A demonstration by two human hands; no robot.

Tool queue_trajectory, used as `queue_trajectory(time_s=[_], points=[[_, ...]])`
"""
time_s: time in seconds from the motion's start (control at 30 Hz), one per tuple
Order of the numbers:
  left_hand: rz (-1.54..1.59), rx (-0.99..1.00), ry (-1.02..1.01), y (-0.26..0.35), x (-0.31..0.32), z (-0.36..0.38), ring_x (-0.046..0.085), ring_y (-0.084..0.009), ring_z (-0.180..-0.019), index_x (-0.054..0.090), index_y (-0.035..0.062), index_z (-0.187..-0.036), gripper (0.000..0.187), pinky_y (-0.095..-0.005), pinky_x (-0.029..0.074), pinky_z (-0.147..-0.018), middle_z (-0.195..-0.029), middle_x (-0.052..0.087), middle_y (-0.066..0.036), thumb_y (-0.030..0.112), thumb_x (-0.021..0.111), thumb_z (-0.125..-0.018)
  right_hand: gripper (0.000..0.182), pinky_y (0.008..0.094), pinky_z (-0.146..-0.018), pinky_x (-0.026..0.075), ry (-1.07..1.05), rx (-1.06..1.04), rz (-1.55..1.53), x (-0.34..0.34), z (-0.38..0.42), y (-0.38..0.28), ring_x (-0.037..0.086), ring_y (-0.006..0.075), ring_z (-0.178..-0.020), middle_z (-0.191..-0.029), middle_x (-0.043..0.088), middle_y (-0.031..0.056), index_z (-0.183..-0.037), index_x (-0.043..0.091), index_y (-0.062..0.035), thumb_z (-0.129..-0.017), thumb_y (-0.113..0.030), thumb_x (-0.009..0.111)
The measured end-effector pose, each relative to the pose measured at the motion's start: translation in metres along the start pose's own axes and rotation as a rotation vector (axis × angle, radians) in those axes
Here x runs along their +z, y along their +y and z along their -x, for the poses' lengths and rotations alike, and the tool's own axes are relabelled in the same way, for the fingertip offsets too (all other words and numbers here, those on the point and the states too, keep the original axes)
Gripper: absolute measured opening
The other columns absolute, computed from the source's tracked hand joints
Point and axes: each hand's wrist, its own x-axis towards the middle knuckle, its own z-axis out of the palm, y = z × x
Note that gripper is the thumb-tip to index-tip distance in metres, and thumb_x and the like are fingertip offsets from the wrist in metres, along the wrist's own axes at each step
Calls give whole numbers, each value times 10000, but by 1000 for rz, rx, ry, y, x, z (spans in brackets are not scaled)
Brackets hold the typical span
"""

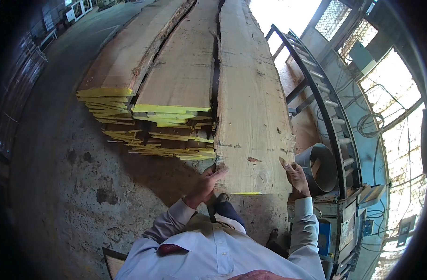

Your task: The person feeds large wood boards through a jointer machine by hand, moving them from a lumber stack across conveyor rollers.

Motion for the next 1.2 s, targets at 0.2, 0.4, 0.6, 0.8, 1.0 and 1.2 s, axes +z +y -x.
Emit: queue_trajectory(time_s=[0.2,0.4,0.6,0.8,1.0,1.2], points=[[-964,849,53,-15,-5,16,614,-136,-1184,582,20,-1392,393,-317,506,-962,-1263,663,-59,193,591,-1039,474,260,-978,428,-68,-31,-182,5,2,-5,627,126,-1089,-1225,685,45,-1291,668,45,-1004,-333,686],[-606,570,127,-12,12,29,653,-121,-1051,651,33,-1268,276,-300,511,-913,-1172,688,-20,180,570,-1048,414,286,-1116,371,-45,129,-308,31,24,-44,572,155,-1286,-1357,657,92,-1294,663,41,-1020,-270,664],[35,288,179,-30,-6,12,636,-169,-1143,588,44,-1367,407,-336,507,-971,-1247,676,-60,327,490,-1091,391,305,-1155,358,-46,96,-285,30,19,-43,554,164,-1322,-1362,652,99,-1299,656,29,-1015,-239,672],[403,259,-55,-36,-2,9,616,-237,-1220,530,55,-1441,612,-416,485,-1044,-1370,640,-101,530,380,-1086,430,299,-1104,404,-34,161,-304,39,30,-64,584,163,-1270,-1343,664,88,-1325,645,27,-996,-244,698],[625,331,-301,-62,-26,-24,584,-250,-1274,490,62,-1478,622,-427,449,-1094,-1412,610,-97,531,381,-1085,432,291,-1007,459,-71,150,-367,36,25,-54,619,144,-1163,-1300,680,67,-1300,666,17,-991,-283,705],[349,827,115,-31,29,-27,502,-264,-1345,480,49,-1473,680,-456,396,-1140,-1502,510,-111,583,347,-1073,482,325,-1025,446,-127,11,186,11,17,-27,605,149,-1163,-1298,672,85,-1358,613,33,-1064,-346,567]])
